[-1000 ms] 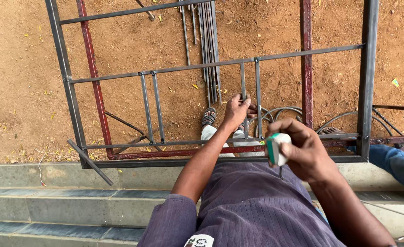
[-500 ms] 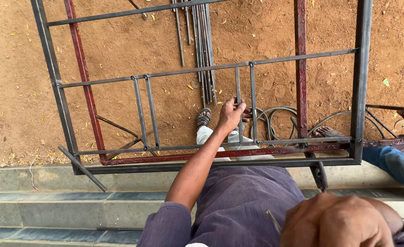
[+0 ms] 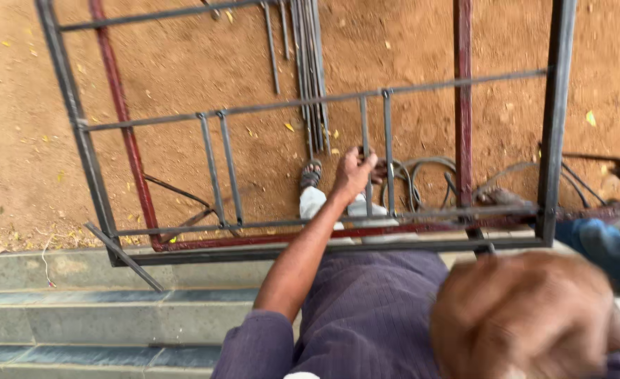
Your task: The person measures a metal frame with a tape measure, places metal rods into the frame, and welds them in place using a welding torch. The person repeats this process for multiple rods, ensuring they are properly aligned and secured.
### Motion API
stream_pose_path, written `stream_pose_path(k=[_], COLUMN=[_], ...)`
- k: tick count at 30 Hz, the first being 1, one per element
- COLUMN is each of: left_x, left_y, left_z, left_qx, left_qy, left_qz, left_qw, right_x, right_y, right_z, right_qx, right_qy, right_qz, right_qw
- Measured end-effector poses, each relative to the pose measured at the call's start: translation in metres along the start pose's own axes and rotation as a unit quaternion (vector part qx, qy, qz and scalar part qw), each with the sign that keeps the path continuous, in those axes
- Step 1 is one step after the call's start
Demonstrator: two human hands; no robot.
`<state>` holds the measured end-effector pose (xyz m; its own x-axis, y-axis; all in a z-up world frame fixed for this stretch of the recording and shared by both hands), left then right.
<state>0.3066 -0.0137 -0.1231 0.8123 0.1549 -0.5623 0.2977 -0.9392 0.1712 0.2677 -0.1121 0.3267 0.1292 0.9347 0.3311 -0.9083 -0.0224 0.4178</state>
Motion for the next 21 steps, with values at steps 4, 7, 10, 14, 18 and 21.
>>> stream_pose_path(k=[4, 7, 10, 14, 18, 21], left_x=[0.000, 0.001, 0.003, -0.003, -0.002, -0.004], left_y=[-0.001, -0.002, -0.003, -0.002, -0.001, 0.000], left_z=[-0.002, -0.005, -0.008, -0.010, -0.008, -0.001], left_qx=[0.027, 0.059, 0.090, 0.044, 0.041, 0.005], left_qy=[-0.011, 0.006, 0.002, -0.016, -0.016, -0.035], left_qz=[0.001, -0.007, -0.001, -0.001, 0.000, 0.010], left_qw=[1.000, 0.998, 0.996, 0.999, 0.999, 0.999], right_x=[-0.018, -0.068, -0.131, -0.206, -0.250, -0.283], right_y=[-0.063, -0.107, -0.163, -0.220, -0.250, -0.273], right_z=[-0.044, -0.050, -0.056, -0.075, -0.110, -0.131], right_qx=[-0.283, -0.409, -0.543, -0.645, -0.747, -0.750], right_qy=[0.075, 0.065, 0.136, 0.248, 0.306, 0.322], right_qz=[-0.122, -0.231, -0.350, -0.479, -0.410, -0.410], right_qw=[0.948, 0.881, 0.751, 0.542, 0.425, 0.408])
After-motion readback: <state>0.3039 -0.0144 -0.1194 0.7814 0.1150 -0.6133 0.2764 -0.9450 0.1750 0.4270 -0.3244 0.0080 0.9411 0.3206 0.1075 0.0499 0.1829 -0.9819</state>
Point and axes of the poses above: each hand's wrist, its own x-axis towards the middle knuckle, its own y-axis out of the palm, z = x × y, the point moved 10 cm from there along x, towards the middle knuckle, and after that the axes turned 11 degrees about -z, right-handed, at the moved point
